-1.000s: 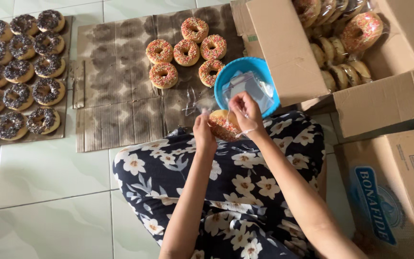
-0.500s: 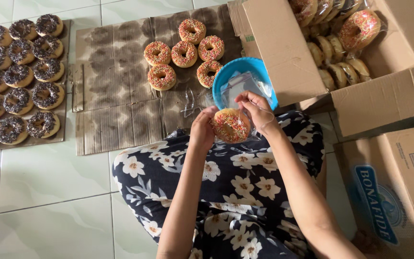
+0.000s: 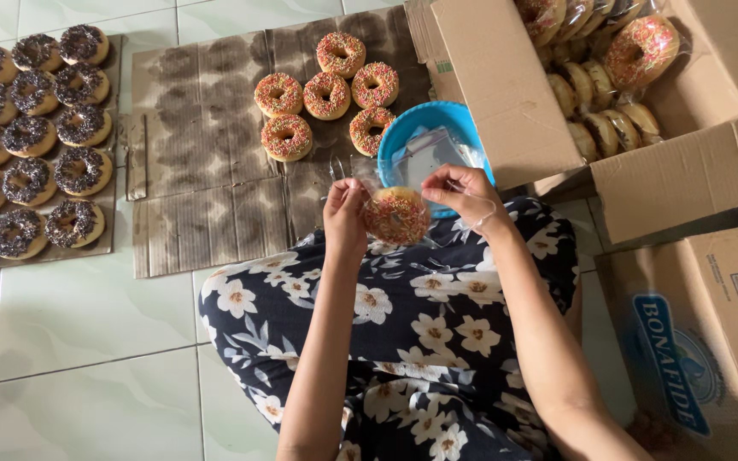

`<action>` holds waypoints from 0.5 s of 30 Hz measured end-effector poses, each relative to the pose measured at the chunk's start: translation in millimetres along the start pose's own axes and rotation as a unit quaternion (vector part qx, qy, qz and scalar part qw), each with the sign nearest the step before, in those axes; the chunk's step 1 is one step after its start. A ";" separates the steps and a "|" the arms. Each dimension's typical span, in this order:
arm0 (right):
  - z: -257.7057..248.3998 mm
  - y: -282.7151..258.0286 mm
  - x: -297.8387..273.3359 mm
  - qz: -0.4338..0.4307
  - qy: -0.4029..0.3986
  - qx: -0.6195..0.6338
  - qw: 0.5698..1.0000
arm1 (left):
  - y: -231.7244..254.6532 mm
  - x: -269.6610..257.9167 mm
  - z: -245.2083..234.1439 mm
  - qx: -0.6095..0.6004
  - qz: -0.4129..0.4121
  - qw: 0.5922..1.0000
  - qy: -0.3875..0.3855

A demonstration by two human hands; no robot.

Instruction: The person sits on the floor and individually places donuts into clear plastic bags, then puts the packaged donuts into a cardboard box. The donuts include chocolate and sprinkled varieties.

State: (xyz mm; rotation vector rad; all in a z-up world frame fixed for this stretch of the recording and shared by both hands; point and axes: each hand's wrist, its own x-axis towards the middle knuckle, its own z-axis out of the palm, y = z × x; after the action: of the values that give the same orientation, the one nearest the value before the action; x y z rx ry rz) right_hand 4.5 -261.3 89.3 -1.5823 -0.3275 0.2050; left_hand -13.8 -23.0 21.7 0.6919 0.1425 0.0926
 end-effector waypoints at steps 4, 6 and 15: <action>1.2 -3.7 -1.2 0.013 -0.017 -0.005 1.000 | 10.0 -5.5 10.8 0.051 0.019 0.998 0.010; 0.7 -6.1 -1.4 0.029 -0.036 0.003 0.999 | 13.9 -7.5 17.4 0.063 0.042 0.997 0.001; 0.8 -19.5 -2.3 0.022 -0.052 0.073 0.996 | 17.8 -18.0 45.5 0.133 0.169 0.976 0.014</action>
State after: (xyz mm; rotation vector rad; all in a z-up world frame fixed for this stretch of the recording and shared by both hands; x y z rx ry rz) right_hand 0.5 -261.0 108.5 -1.4385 -0.3522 0.3385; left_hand -24.9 -40.4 69.6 0.9792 0.0636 0.4163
